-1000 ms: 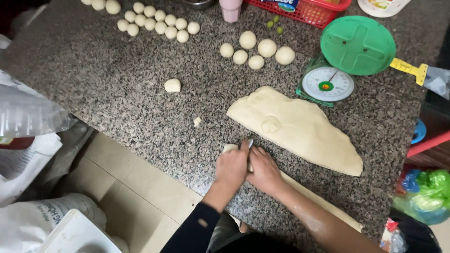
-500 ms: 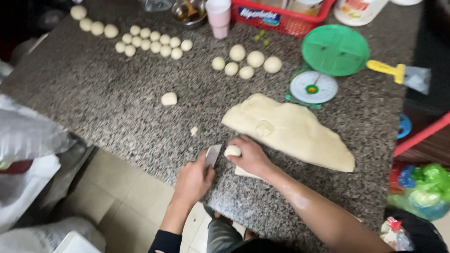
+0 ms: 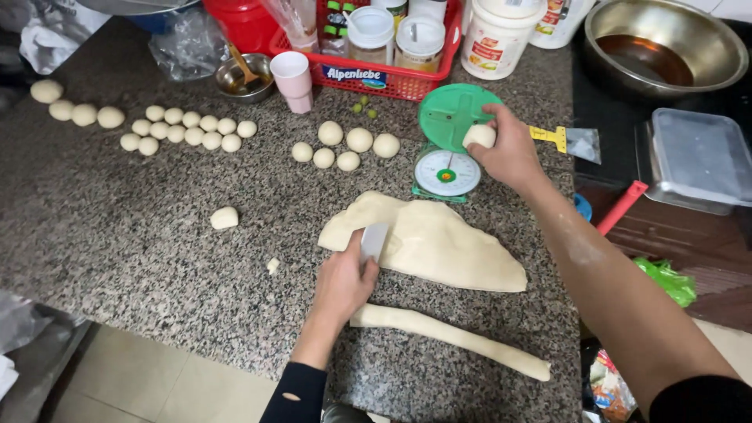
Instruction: Divides a large piece of dough into small, equal-sized rounds and arranges them on the counter.
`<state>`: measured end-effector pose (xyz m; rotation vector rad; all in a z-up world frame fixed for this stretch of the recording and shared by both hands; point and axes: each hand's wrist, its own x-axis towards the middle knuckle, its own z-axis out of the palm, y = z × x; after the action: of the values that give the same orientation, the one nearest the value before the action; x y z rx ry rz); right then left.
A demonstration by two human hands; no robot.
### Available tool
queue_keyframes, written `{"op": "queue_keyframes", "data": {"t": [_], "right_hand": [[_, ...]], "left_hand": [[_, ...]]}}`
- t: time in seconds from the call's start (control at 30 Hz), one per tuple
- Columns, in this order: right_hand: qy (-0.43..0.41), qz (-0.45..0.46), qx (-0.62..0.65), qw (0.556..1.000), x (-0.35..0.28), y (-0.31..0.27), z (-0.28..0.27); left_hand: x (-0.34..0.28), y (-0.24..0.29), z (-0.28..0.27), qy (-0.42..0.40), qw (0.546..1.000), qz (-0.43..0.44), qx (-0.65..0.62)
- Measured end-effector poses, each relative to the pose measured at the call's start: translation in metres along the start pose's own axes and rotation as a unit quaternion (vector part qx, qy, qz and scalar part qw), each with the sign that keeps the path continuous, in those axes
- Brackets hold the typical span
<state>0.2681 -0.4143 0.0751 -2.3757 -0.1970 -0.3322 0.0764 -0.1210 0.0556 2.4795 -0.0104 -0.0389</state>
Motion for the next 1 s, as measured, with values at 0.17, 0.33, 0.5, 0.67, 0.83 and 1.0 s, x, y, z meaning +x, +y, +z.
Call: {"op": "queue_keyframes", "data": {"t": [0.17, 0.33, 0.5, 0.67, 0.83, 1.0], "right_hand": [[-0.013, 0.016, -0.044, 0.999, 0.005, 0.018, 0.005], [0.005, -0.013, -0.059, 0.998, -0.002, 0.013, -0.007], [0.044, -0.023, -0.091, 0.995, 0.003, 0.016, -0.009], [0.023, -0.005, -0.151, 0.988, 0.005, 0.019, -0.001], [0.007, -0.005, -0.192, 0.981, -0.003, 0.011, 0.004], [0.043, -0.073, -0.062, 0.994, -0.012, -0.018, 0.027]], "left_hand": [[0.011, 0.001, 0.007, -0.004, 1.000, 0.016, -0.021], [0.008, 0.003, 0.001, -0.027, 0.999, -0.016, -0.010], [0.006, -0.011, 0.007, -0.012, 1.000, -0.002, -0.008], [0.001, -0.018, -0.001, -0.035, 0.998, -0.044, -0.012], [-0.013, -0.041, -0.011, -0.017, 0.997, -0.081, -0.004], [-0.033, -0.086, -0.017, 0.035, 0.993, -0.116, -0.004]]}}
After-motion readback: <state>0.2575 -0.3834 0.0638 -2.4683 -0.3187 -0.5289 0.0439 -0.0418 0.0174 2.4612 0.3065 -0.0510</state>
